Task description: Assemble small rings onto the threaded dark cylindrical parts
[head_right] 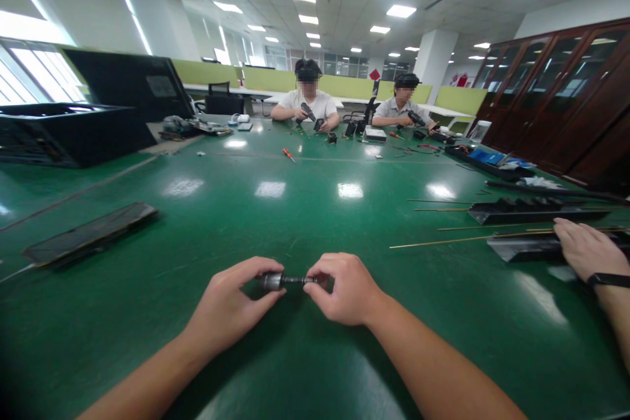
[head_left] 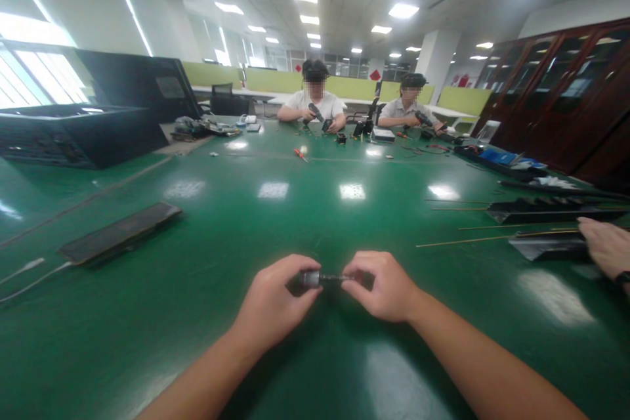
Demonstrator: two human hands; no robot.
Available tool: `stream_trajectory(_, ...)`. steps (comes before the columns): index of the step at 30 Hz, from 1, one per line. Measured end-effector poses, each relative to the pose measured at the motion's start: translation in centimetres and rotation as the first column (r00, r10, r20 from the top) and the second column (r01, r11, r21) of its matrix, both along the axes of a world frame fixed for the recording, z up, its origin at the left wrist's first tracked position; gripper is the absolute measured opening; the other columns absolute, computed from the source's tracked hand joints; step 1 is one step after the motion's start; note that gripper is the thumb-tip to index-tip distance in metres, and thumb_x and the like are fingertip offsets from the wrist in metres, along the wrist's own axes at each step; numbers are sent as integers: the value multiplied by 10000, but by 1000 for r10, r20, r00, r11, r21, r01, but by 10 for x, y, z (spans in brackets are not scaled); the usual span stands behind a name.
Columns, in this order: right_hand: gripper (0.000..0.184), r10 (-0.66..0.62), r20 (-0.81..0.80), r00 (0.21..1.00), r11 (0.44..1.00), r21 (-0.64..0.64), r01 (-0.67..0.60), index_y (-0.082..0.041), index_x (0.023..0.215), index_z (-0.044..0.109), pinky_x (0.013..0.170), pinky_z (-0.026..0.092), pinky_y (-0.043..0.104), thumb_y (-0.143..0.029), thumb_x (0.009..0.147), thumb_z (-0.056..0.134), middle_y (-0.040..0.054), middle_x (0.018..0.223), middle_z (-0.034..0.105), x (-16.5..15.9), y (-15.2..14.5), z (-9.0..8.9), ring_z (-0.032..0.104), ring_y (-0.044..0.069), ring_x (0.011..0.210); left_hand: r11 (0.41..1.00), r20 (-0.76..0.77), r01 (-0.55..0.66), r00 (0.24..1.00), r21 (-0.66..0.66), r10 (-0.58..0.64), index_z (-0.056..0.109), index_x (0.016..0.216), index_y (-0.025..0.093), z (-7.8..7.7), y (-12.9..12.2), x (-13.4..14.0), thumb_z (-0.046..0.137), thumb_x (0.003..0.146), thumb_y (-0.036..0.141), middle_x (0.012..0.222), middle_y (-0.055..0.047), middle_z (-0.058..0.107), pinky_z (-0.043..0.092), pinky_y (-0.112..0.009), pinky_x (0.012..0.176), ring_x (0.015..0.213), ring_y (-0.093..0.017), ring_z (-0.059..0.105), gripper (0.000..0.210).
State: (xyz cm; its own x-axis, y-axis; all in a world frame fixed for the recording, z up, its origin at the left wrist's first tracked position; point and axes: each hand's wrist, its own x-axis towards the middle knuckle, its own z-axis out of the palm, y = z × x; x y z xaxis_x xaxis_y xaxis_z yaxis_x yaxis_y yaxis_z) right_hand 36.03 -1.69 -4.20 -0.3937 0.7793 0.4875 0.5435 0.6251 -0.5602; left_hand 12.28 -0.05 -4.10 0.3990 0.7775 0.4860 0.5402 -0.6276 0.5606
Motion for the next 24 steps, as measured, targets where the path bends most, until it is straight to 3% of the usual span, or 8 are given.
stream_trajectory(8, 98, -10, -11, 1000, 1000, -4, 10, -166, 818, 711, 645, 420, 263, -241, 846, 654, 27, 717, 661, 4, 5, -2, 598, 155, 655, 1000, 6, -23, 1000, 3, 23, 712, 1026, 262, -1, 3, -3, 744, 785, 198, 969, 13, 748, 536, -263, 811, 870, -156, 693, 251)
stream_trajectory(11, 92, -30, -18, 999, 999, -26, 30, -164, 809, 718, 648, 426, 260, -234, 835, 664, 30, 720, 668, 6, 8, -2, 605, 156, 662, 999, -5, -35, 999, 18, 35, 728, 1031, 267, 1, 6, -5, 761, 795, 280, 984, -6, 745, 537, -297, 829, 912, -184, 686, 238)
stream_trajectory(14, 93, -44, -16, 999, 997, -58, 43, -164, 798, 725, 643, 431, 254, -234, 831, 674, 28, 715, 671, 8, 9, -3, 605, 152, 655, 993, 20, -122, 992, 2, 122, 738, 1023, 266, 5, 9, -7, 784, 778, 398, 982, -22, 741, 534, -338, 834, 922, -215, 678, 283)
stream_trajectory(16, 93, -39, 4, 999, 996, -75, 39, -167, 815, 735, 638, 432, 252, -241, 830, 681, 27, 721, 675, 7, 9, -4, 604, 150, 652, 975, 66, -198, 977, -96, 205, 742, 1014, 251, 8, 13, -9, 791, 755, 463, 979, -36, 751, 537, -369, 854, 902, -232, 686, 338)
stream_trajectory(18, 102, -32, 25, 999, 996, -88, 34, -167, 842, 745, 644, 437, 253, -250, 833, 686, 29, 742, 684, 6, 9, -6, 611, 150, 662, 935, 169, -220, 947, -279, 274, 733, 1026, 218, 12, 16, -12, 787, 738, 521, 985, -60, 765, 549, -387, 878, 901, -250, 704, 422)
stream_trajectory(21, 118, -26, 49, 998, 995, -96, 30, -164, 870, 755, 662, 448, 257, -258, 837, 693, 36, 775, 701, 5, 10, -8, 629, 156, 691, 854, 394, -129, 846, -503, 360, 667, 1166, 170, 18, 19, -19, 750, 760, 562, 1078, -107, 764, 582, -347, 851, 979, -262, 723, 570)
stream_trajectory(24, 127, -17, 62, 998, 995, -97, 23, -163, 878, 764, 671, 454, 257, -266, 837, 704, 37, 785, 710, 4, 10, -8, 637, 156, 699, 813, 489, -91, 758, -576, 432, 550, 1348, 188, 28, 15, -32, 724, 809, 524, 1210, -110, 726, 592, -259, 780, 1011, -228, 730, 658)
